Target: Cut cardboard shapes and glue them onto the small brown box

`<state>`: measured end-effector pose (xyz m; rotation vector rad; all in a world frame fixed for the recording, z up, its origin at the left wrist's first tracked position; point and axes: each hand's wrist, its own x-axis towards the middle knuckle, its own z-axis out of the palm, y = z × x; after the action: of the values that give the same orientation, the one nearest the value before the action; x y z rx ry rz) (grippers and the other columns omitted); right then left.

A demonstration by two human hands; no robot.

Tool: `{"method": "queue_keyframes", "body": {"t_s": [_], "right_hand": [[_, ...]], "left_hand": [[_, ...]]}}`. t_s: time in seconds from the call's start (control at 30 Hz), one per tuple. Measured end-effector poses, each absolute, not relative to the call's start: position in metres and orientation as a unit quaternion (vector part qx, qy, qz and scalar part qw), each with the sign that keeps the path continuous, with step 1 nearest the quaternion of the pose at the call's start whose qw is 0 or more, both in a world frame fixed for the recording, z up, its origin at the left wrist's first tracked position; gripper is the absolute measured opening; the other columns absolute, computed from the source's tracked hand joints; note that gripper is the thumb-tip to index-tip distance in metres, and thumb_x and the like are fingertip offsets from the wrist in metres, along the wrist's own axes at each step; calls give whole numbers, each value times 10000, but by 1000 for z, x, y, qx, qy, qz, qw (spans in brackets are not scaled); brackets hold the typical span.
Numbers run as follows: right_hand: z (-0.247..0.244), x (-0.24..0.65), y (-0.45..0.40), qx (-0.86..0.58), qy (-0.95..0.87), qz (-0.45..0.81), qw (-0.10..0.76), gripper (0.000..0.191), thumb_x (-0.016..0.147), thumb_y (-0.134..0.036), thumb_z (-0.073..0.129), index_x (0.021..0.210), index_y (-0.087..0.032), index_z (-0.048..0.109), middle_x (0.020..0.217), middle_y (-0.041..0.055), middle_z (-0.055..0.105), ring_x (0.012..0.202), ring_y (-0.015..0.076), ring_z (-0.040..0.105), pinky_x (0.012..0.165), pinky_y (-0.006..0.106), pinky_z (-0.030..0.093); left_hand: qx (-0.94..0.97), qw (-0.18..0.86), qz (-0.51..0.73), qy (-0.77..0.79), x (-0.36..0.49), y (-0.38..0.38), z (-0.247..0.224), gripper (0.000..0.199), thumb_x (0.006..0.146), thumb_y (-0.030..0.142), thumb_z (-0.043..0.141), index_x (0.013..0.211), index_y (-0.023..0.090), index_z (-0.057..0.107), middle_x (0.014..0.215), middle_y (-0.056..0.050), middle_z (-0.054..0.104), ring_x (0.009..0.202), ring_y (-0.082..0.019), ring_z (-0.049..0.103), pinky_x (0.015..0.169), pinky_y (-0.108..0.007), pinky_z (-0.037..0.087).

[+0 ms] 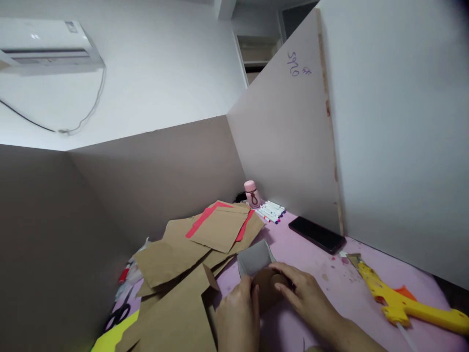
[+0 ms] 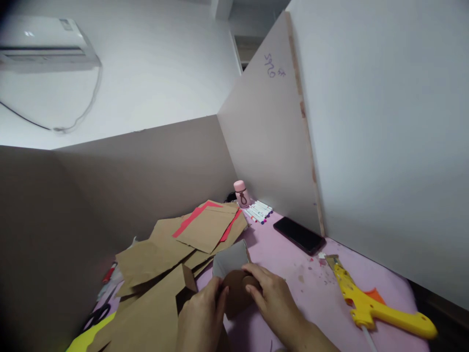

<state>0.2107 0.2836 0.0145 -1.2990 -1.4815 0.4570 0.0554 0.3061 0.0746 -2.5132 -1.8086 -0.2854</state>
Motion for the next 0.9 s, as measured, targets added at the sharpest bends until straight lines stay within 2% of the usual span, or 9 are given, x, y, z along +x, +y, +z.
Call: {"method": "queue_keyframes", "body": {"t_s": [0.6,0.7,0.8,0.9], "right_hand": [[18,210,281,-546,-626,205,518,411,810,-144,479,1207,-162,584,1215,121,660,1141,228,594,1004,381,444],[21,209,278,-552,-614,215,521,403,813,-164,477,1214,-159,520,1067,111,697,977,225,646,867,360,507],[23,209,274,-559,-603,219,525,232,823,-199,477,1048,-175,531,855,56,682,755,198,631,704,312,508],[21,208,273,-531,-607,234,543,123,851,-244,469,932,-198,549,854,43,663,761,187,613,692,292,481]], "left_hand": [[-810,10,-93,-579,55,306,76,246,923,241,411,996,222,645,894,-61,757,818,-287,711,597,-334,451],[-811,12,-93,-578,56,307,76,245,924,245,410,986,219,646,877,-65,757,801,-286,712,585,-332,443],[-810,11,-99,-577,56,309,75,241,921,252,420,992,228,650,873,-61,757,800,-290,711,580,-334,435],[-809,3,-108,-578,56,309,74,234,916,245,432,992,233,653,885,-60,758,814,-285,711,582,-328,424]]}}
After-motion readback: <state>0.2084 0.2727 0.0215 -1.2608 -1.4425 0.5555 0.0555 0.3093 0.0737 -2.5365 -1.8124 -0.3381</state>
